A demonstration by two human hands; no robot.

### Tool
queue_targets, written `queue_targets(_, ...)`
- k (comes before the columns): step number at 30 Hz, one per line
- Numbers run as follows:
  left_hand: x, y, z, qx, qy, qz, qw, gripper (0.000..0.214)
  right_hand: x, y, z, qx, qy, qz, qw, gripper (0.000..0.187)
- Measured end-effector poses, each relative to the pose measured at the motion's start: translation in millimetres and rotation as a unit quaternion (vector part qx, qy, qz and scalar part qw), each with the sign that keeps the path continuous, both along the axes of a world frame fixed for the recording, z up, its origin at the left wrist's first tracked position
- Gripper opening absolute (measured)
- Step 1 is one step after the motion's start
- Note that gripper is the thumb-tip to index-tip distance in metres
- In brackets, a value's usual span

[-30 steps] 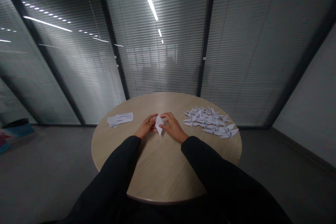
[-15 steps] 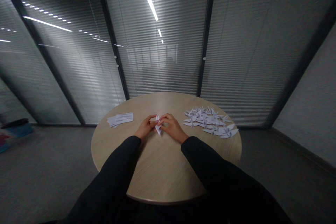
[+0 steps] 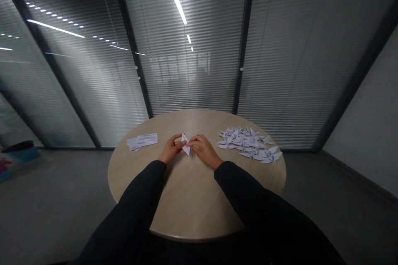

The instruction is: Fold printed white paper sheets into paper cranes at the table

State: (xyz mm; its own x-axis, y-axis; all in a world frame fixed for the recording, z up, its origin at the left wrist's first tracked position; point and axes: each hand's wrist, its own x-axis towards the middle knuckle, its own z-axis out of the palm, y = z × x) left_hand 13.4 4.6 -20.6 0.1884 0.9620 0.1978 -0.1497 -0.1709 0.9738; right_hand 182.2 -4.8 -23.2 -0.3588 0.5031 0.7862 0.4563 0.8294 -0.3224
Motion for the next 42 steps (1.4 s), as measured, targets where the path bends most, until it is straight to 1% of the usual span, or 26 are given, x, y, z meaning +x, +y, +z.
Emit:
queue_targets(5,-2,4,-3.2,0.006,-0.014,0.004,1.0,0.065,0,0,0.0,-0.002,0.003,0.01,1.0,0.024)
queue_targets(8,-2,4,-2.4,0.014,-0.007,0.008,1.0,0.066,0,-2,2.3,-0.033,0.044,0.008,0.998,0.023)
queue_targets(10,-1,2,-0.6,0.018,0.0,0.006,1.0,0.067,-1,-3,3.3,-0.075,0.09,-0.004,0.993,0.02)
queue_targets(13,0,0,2.7,0.026,0.023,0.002,0.999,0.068,-1,-2,1.4,-0.159,0.138,-0.014,0.978,0.015)
queue_targets(18,1,-4,6.2,0.044,0.053,0.001,0.998,0.07,-2,8,-7.7,-0.277,0.143,0.031,0.95,0.019)
queue_targets(20,0,-5,6.5,0.051,0.058,0.002,0.997,0.071,-2,11,-10.7,-0.304,0.154,0.032,0.94,0.02)
queue_targets(22,0,-5,5.9,0.062,0.065,0.007,0.996,0.071,-1,13,-12.2,-0.311,0.155,0.031,0.937,0.021)
queue_targets(26,-1,-2,3.6,0.076,0.074,0.019,0.994,0.071,0,12,-11.6,-0.303,0.145,0.044,0.941,0.024)
queue_targets(37,-1,-1,3.5,0.054,0.06,0.021,0.996,0.066,0,4,-4.3,-0.297,0.153,0.038,0.942,0.026)
queue_targets(42,-1,-1,5.3,0.06,0.061,0.028,0.996,0.062,0,4,-4.7,-0.303,0.131,0.039,0.943,0.026)
